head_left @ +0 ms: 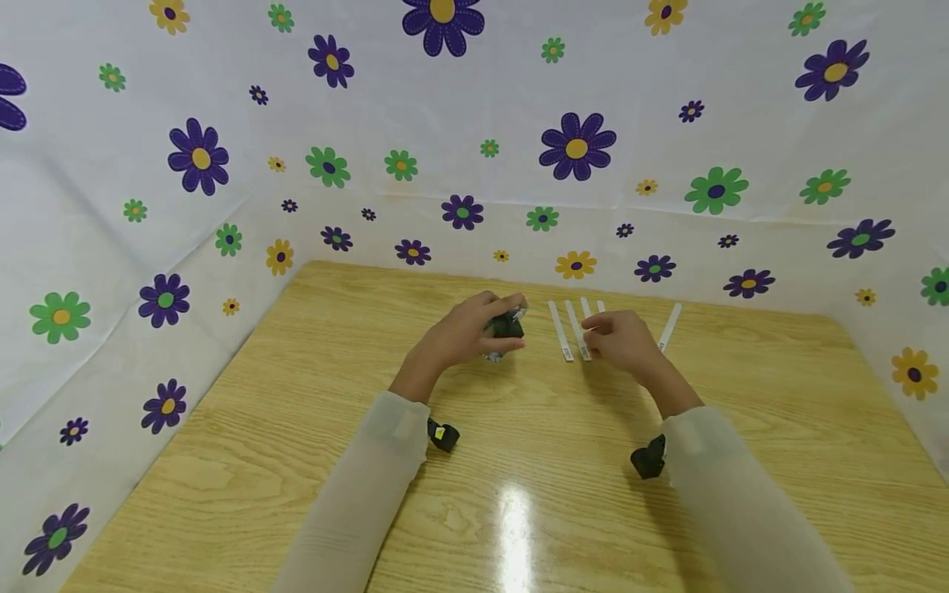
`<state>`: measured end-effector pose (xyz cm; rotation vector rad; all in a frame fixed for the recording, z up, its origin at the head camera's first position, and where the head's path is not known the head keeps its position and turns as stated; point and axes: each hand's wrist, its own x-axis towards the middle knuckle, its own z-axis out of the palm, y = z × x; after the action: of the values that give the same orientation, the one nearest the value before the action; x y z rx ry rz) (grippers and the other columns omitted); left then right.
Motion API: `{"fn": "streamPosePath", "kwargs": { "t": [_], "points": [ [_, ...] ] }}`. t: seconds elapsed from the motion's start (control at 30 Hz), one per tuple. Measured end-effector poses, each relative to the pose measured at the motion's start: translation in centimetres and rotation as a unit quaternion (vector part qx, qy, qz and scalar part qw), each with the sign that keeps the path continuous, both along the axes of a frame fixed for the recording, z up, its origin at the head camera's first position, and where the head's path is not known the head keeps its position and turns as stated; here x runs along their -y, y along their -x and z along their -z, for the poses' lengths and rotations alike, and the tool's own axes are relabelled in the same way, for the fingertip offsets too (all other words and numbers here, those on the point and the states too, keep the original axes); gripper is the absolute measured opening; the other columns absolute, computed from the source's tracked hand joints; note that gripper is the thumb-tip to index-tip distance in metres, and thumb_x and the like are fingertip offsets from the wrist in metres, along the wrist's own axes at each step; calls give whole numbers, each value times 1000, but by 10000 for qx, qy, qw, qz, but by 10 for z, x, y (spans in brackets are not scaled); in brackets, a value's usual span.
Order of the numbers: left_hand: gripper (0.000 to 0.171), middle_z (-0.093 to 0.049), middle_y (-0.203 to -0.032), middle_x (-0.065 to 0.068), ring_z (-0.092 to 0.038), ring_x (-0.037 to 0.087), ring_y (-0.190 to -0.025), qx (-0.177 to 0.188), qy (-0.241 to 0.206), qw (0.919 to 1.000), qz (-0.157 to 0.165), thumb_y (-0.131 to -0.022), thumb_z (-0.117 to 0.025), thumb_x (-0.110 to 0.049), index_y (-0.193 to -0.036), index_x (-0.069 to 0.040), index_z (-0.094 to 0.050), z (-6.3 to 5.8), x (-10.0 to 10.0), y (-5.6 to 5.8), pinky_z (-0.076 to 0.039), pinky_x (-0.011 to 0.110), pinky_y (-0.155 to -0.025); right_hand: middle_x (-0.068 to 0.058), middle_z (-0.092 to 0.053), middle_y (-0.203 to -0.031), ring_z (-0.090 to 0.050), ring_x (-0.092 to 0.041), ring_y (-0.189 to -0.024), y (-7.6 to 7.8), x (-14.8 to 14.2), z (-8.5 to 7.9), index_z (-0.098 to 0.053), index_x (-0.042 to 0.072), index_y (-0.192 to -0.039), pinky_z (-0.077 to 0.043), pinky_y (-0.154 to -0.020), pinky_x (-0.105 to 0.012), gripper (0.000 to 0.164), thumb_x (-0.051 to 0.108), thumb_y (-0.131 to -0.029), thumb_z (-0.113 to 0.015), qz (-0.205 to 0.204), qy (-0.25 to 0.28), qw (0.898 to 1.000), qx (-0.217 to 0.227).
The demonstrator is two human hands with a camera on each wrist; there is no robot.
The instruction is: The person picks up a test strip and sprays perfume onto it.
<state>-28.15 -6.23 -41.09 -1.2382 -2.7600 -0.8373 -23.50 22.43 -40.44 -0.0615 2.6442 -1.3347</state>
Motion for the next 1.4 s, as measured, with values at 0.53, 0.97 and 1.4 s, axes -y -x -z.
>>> {"fn": "streamPosePath", "kwargs": {
  "t": [0.53, 0.97, 1.4],
  "points": [
    [62, -58, -123, 12, -57, 24, -104, -51, 42, 10000, -23, -96, -72, -42, -151, -24, -50, 0, -1, -1, -51, 45, -91, -36, -61, -127, -66, -41, -106, -7, -46, -10, -46, -11, -145, -57, -89, -47, 44, 6, -105, -53, 178, -107, 9998, 77],
    [61, -57, -124, 14, -57, 26, -103, 60, 34, 10000, -13, -96, -71, -44, -150, -23, -51, 0, -1, -2, -51, 46, -90, -32, -54, -132, -62, -31, -101, -1, -80, -2, -39, -10, -148, -59, -82, -31, 51, 17, -107, -53, 738, -68, 9951, 661],
    [63, -57, -125, 13, -56, 24, -104, -20, 28, 10000, 0, -97, -71, -44, -152, -23, -49, 2, 2, 0, -51, 45, -91, -27, -61, -116, -64, -20, -85, 1, -84, 7, -40, -14, -146, -57, -71, -25, 52, 13, -105, -56, 1288, -209, 9898, 567]
  ]
}}
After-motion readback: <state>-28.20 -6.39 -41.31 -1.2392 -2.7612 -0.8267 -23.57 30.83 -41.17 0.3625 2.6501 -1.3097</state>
